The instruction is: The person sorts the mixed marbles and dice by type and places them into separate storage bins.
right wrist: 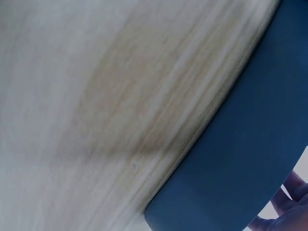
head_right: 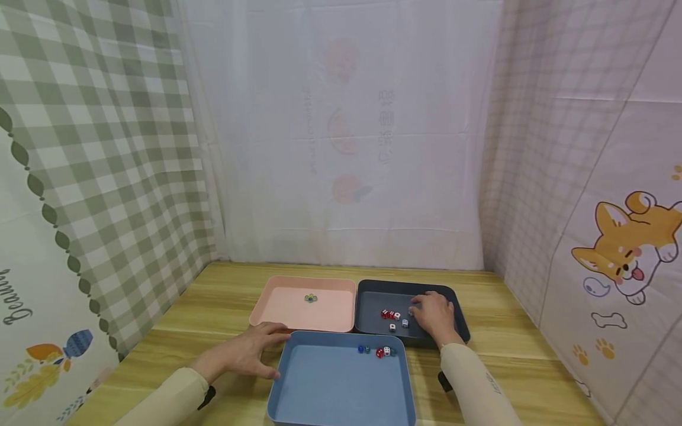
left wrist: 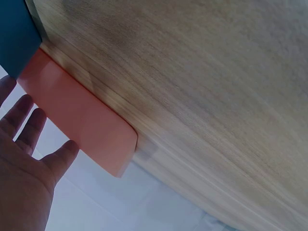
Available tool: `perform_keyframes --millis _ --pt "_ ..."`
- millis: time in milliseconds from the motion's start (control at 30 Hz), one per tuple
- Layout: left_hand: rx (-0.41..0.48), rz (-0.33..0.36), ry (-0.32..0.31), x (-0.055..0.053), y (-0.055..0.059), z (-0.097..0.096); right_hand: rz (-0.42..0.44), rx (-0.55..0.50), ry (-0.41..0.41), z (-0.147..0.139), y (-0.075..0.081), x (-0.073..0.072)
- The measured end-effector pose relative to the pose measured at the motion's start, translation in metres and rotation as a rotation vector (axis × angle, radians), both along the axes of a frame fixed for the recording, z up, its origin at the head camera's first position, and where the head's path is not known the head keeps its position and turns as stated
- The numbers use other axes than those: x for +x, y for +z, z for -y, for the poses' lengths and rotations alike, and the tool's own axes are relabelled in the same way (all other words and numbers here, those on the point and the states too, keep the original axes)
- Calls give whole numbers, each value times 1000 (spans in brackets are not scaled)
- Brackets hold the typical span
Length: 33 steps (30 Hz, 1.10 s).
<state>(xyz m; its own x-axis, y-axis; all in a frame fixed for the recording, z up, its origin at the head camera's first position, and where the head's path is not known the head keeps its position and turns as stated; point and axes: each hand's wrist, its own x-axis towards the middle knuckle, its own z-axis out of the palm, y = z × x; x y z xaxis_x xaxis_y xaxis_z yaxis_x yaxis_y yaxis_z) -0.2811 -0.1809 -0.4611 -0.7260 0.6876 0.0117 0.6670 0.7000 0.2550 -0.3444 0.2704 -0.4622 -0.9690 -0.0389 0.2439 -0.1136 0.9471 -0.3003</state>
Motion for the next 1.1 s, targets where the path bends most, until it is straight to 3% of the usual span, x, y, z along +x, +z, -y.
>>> perform_keyframes --millis 767,1100 --pt "4 11 19 -1 -2 1 -29 12 39 -4 4 5" --pt "10 -7 0 1 -1 1 -70 -42 161 1 5 14"
